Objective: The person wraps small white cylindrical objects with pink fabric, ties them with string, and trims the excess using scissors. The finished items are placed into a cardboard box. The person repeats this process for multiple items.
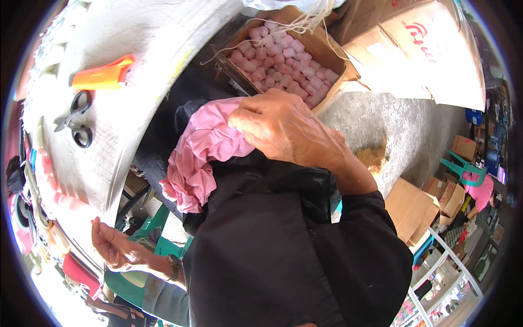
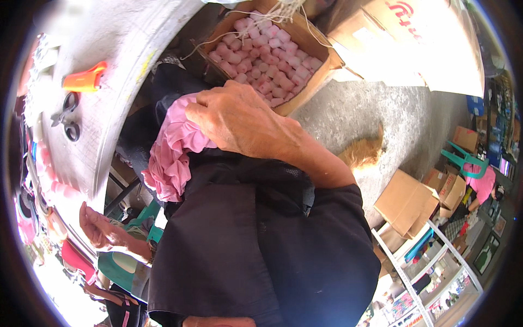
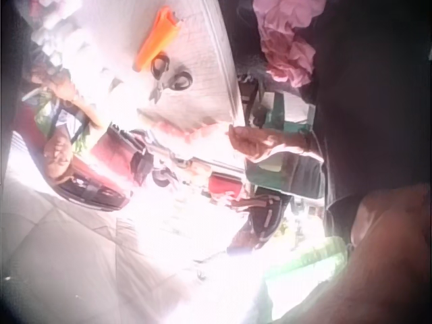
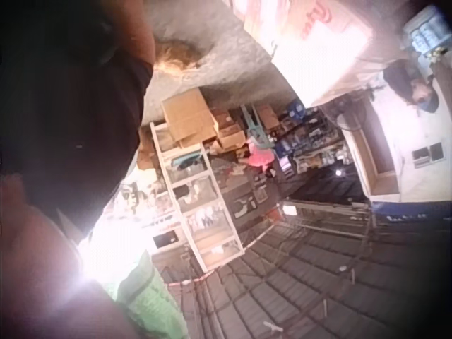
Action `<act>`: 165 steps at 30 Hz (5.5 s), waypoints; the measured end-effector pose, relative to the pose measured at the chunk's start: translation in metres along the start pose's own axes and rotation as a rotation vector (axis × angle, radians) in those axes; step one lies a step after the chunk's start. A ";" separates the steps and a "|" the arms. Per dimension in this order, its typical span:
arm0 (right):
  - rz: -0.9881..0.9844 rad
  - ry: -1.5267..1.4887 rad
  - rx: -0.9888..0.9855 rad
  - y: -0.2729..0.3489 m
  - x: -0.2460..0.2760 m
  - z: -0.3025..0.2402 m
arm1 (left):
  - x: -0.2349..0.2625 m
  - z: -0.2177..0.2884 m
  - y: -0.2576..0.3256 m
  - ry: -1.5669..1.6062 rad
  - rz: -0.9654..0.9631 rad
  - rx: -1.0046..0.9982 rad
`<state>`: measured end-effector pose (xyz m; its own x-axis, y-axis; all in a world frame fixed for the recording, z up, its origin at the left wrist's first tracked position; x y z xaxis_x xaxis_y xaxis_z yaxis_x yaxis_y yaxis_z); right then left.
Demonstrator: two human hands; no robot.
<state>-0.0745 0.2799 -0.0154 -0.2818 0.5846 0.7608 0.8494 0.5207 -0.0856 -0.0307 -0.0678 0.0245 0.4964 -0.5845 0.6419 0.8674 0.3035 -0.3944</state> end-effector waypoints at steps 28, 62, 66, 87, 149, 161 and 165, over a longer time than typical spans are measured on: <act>0.005 0.105 0.731 -0.186 -0.120 -0.207 | 0.030 0.020 0.016 0.352 0.269 -0.078; -0.547 -0.942 0.330 -0.124 -0.074 -0.157 | 0.014 -0.028 -0.044 -0.305 0.142 -0.060; -0.544 -1.073 0.227 -0.106 -0.063 -0.151 | 0.029 -0.019 -0.022 -0.226 0.270 0.027; -0.388 0.027 0.227 -0.085 -0.117 -0.074 | 0.036 -0.027 0.064 1.266 -0.071 0.371; -0.343 -1.170 -0.372 -0.089 -0.159 -0.033 | 0.029 -0.023 0.065 1.172 -0.210 0.533; -0.785 -1.434 -0.047 -0.112 -0.148 -0.155 | 0.020 -0.010 0.066 0.555 -0.717 0.283; -0.613 -2.141 -0.219 -0.110 -0.146 -0.162 | 0.031 -0.016 0.066 0.883 -0.400 0.285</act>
<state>-0.0547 0.0368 -0.0126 -0.2390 0.1092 -0.9649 0.4744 0.8801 -0.0179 0.0415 -0.0776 0.0080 0.0634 -0.9956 -0.0693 0.9979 0.0643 -0.0104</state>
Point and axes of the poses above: each hand's wrist, its own y-axis away from the middle knuckle, its own x-axis out of the back of the hand, z = x × y, the point moved 5 cm from there along -y, towards the middle knuckle, and after that the axes turned 14 degrees about -z, right-handed, at the moved point
